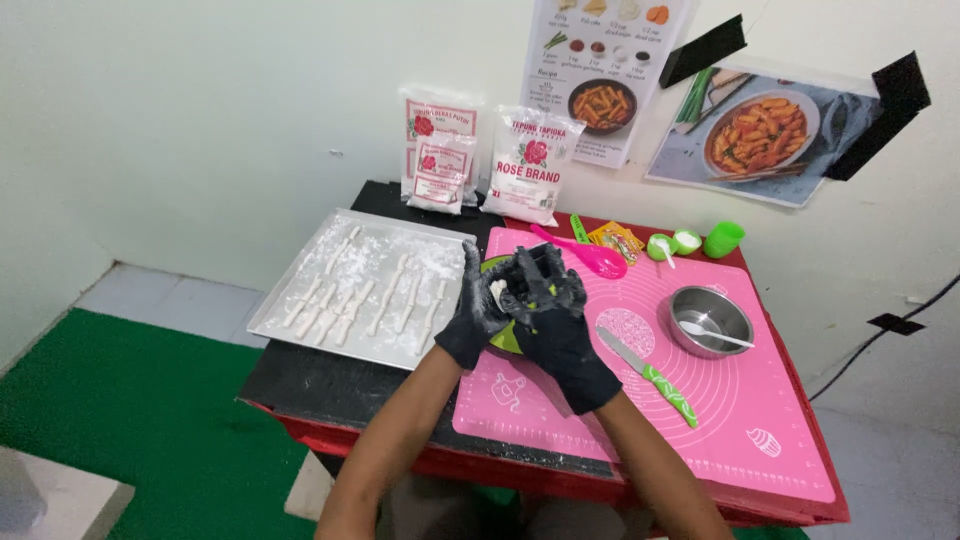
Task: Rolling small pieces of dough into long, thin cylinders and organizing them on a tray.
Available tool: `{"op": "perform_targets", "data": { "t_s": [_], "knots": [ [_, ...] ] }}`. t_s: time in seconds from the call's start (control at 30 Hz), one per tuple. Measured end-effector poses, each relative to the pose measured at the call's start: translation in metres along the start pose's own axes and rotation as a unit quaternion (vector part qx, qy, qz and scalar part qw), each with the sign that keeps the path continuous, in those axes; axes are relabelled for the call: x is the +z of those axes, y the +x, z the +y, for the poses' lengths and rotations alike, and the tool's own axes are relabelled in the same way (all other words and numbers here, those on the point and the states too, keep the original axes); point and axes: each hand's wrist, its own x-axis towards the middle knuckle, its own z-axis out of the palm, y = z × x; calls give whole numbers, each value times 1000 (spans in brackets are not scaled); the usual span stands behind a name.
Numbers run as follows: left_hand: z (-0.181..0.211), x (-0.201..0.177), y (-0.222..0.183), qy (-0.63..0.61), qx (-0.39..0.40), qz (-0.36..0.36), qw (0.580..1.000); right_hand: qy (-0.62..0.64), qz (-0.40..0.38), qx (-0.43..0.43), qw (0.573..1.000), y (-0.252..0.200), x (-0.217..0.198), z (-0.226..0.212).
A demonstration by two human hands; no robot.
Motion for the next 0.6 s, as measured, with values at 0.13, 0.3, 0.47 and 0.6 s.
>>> {"op": "perform_targets", "data": {
  "t_s": [0.13,0.3,0.47,0.6],
  "knots": [
    [-10,-4,5,-79,-52,-210,973,110,-82,29,990,14,-24,17],
    [-23,-45,42,-84,-70,-223,969,163,-211,63,962,-8,-9,27],
    [-19,-23,12,-129,-94,-229,960,250,-117,69,959,-8,0,33],
    [-12,-7,-4,-146,-96,-265,948,295,-202,159,920,1,-26,18]
  ]
}}
